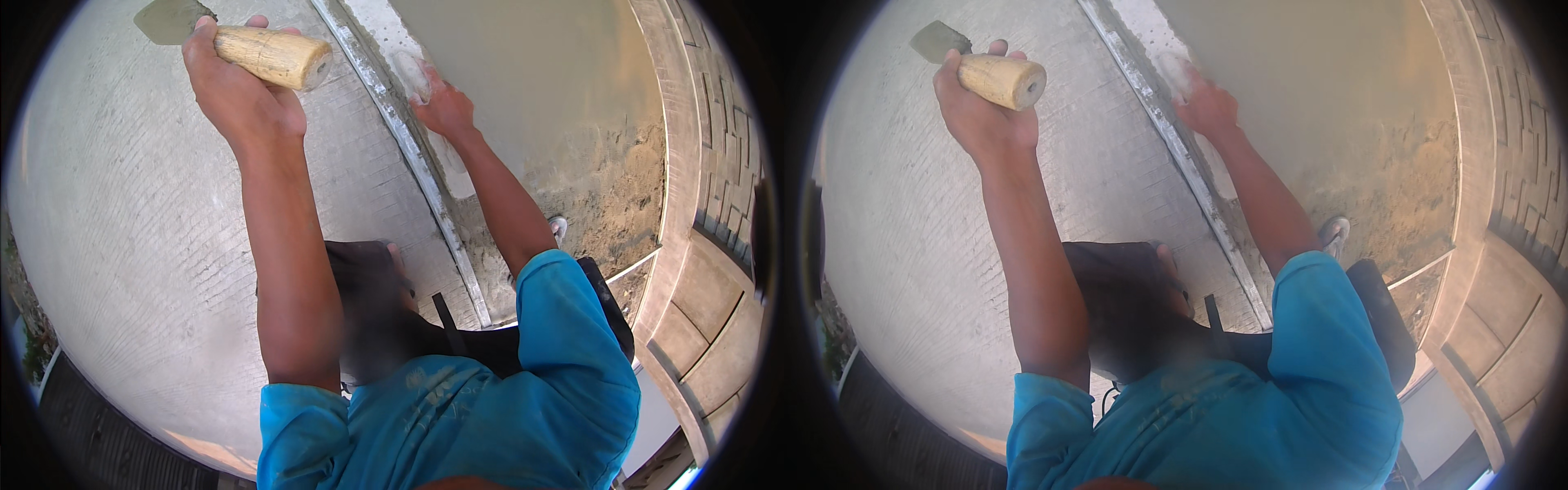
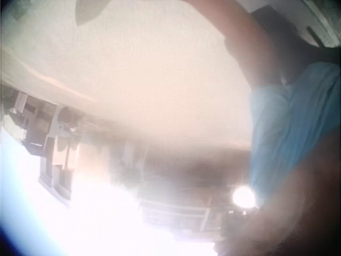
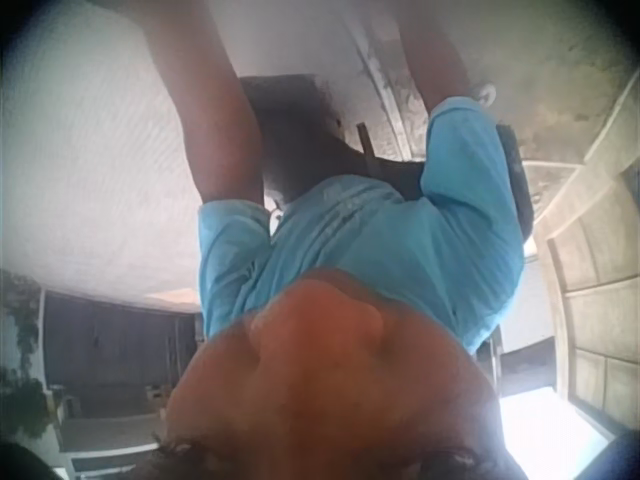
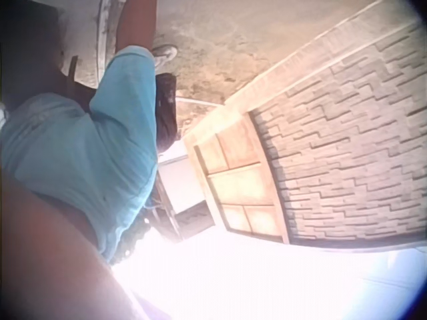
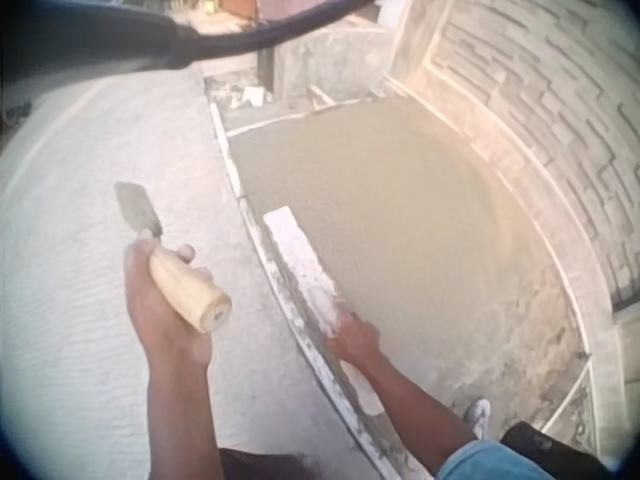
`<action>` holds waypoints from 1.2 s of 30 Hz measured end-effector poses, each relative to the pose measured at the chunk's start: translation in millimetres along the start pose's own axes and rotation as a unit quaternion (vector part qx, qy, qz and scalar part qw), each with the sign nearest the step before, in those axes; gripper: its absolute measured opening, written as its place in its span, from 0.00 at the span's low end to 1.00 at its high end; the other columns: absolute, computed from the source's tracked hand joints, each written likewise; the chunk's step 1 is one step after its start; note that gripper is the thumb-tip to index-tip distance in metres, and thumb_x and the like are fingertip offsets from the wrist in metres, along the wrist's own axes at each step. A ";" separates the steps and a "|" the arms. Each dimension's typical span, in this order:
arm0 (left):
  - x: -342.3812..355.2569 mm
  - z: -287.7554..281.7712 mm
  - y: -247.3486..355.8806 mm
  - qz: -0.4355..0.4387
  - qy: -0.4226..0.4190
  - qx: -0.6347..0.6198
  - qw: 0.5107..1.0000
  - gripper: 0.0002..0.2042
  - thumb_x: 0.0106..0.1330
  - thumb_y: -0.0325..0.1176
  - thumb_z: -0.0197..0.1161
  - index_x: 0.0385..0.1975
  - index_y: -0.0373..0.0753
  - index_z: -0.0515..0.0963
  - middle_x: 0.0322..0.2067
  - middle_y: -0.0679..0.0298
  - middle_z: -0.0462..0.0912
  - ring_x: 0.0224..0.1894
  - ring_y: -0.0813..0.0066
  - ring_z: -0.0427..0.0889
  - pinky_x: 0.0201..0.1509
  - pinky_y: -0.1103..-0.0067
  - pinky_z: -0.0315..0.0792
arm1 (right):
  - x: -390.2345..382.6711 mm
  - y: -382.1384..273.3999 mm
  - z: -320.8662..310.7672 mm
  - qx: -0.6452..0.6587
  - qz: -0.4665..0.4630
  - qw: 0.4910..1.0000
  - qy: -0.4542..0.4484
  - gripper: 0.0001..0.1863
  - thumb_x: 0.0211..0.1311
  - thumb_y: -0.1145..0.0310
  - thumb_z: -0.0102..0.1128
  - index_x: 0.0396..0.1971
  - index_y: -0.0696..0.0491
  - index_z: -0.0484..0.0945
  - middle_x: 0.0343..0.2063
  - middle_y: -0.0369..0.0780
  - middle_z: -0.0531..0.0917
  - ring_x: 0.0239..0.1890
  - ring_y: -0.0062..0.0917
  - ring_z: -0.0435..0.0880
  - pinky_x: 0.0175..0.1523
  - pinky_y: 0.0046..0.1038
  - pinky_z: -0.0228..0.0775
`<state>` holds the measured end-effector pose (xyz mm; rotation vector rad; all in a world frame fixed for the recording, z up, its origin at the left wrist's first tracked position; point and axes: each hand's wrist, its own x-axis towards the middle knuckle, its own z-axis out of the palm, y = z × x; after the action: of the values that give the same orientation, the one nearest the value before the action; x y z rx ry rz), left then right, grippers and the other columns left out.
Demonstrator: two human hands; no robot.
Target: The person smooths a freshly poured concrete floor using a trowel and a long straightedge. They repeatedly level and finish the surface, moving across the area to create a flat, even finish.
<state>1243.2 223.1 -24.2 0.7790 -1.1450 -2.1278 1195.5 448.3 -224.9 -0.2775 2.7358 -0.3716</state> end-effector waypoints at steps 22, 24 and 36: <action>146.0 -2.8 -141.9 0.082 0.205 -0.036 0.975 0.28 0.70 0.56 0.55 0.46 0.30 0.73 0.32 0.57 0.77 0.24 0.66 0.75 0.23 0.70 0.67 | -268.6 138.8 47.5 -0.001 0.022 0.999 -0.028 0.43 0.57 0.56 0.65 0.73 0.31 0.56 0.55 0.48 0.79 0.46 0.45 0.85 0.47 0.45 0.79; 140.6 1.5 -143.9 0.071 0.218 -0.018 0.973 0.28 0.70 0.56 0.55 0.44 0.30 0.74 0.31 0.57 0.77 0.24 0.67 0.75 0.23 0.71 0.67 | -299.1 154.8 54.2 0.001 0.024 0.999 -0.034 0.44 0.54 0.56 0.66 0.72 0.33 0.57 0.56 0.48 0.78 0.46 0.43 0.85 0.46 0.44 0.80; 119.7 -94.8 -142.4 0.063 0.213 0.257 0.940 0.29 0.60 0.47 0.62 0.51 0.24 0.75 0.47 0.51 0.78 0.51 0.61 0.77 0.49 0.62 0.74 | -369.4 160.1 54.3 0.048 0.014 0.989 0.137 0.40 0.49 0.63 0.65 0.67 0.48 0.67 0.44 0.49 0.83 0.41 0.41 0.87 0.41 0.41 0.81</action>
<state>1202.2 151.7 -216.0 1.2848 -1.4703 -1.4556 1530.9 676.0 -199.3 -0.1739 2.9736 -0.5712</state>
